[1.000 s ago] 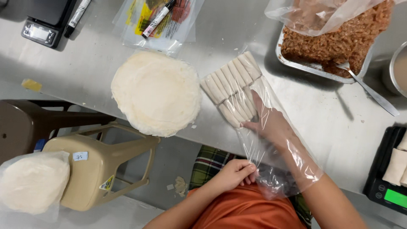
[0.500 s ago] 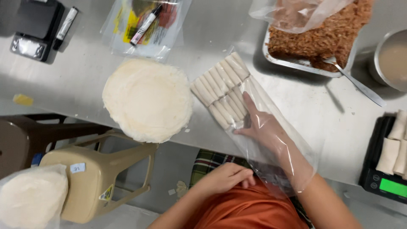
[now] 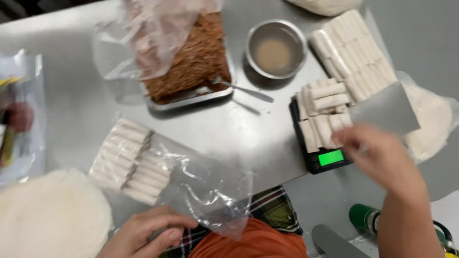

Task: The person picks up spring rolls, places them onto a scale to weigh them, and then puts them into plastic bags by hand.

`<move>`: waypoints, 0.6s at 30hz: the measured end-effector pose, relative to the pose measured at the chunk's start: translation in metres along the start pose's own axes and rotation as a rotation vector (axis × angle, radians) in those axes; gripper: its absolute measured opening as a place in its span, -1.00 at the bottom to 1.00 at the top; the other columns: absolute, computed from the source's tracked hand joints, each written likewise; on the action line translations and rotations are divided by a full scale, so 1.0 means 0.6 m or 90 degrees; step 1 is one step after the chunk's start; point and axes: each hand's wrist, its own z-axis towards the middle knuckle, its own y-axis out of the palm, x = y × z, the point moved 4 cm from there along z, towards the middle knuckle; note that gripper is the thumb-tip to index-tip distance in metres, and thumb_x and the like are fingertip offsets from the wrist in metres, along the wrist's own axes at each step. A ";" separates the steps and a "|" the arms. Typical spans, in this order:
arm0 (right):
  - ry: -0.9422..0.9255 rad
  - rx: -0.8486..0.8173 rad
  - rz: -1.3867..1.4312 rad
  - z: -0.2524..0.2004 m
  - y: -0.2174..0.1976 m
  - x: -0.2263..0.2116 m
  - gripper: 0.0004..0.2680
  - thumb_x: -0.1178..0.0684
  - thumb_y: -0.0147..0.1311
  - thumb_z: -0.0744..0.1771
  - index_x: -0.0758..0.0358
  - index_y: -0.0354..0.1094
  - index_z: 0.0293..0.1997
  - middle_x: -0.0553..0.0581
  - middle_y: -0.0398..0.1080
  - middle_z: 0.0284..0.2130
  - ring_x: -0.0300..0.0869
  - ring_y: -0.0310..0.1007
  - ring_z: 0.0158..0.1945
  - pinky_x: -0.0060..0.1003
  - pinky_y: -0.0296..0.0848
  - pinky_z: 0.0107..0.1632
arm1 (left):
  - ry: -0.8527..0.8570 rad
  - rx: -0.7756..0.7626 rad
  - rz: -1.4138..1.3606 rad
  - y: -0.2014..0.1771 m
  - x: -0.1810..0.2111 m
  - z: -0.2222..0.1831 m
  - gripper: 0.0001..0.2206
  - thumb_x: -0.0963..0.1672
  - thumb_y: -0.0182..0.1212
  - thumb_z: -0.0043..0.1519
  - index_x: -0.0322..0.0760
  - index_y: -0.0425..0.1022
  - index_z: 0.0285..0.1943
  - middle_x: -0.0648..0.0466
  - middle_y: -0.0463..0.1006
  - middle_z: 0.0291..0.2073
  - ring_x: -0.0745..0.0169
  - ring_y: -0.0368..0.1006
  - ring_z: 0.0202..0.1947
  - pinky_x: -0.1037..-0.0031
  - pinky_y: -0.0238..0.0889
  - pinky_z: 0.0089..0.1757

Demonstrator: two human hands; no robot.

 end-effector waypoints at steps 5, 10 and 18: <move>0.276 0.103 -0.167 0.125 -0.048 0.025 -0.91 0.05 0.10 0.36 0.02 0.48 -0.08 -0.14 0.46 0.17 -0.13 0.57 -0.07 -0.06 0.57 0.03 | 0.163 -0.050 0.121 0.021 0.194 0.159 -0.62 0.07 -0.02 0.33 -0.02 0.65 0.13 0.20 0.77 -0.06 0.30 0.68 -0.11 0.43 0.44 -0.10; 0.103 0.257 -0.253 0.116 0.013 0.120 -0.72 0.11 0.19 0.29 -0.08 0.41 0.11 -0.07 0.39 -0.05 -0.04 0.54 -0.13 -0.06 0.56 -0.27 | 0.258 0.040 0.093 0.087 0.248 0.396 -0.72 -0.03 0.11 0.32 -0.19 0.62 0.06 0.04 0.71 -0.14 0.12 0.64 -0.08 0.33 0.51 -0.11; 0.074 0.519 0.249 -0.004 0.014 0.186 -0.72 0.46 0.07 0.23 0.26 0.46 -0.07 0.17 0.28 0.14 -0.09 0.53 0.03 -0.33 0.56 0.03 | 0.386 0.133 0.465 0.220 0.203 0.685 -0.55 -0.08 0.48 0.08 -0.17 0.52 0.16 -0.02 0.58 -0.14 -0.07 0.54 -0.01 0.17 0.50 -0.08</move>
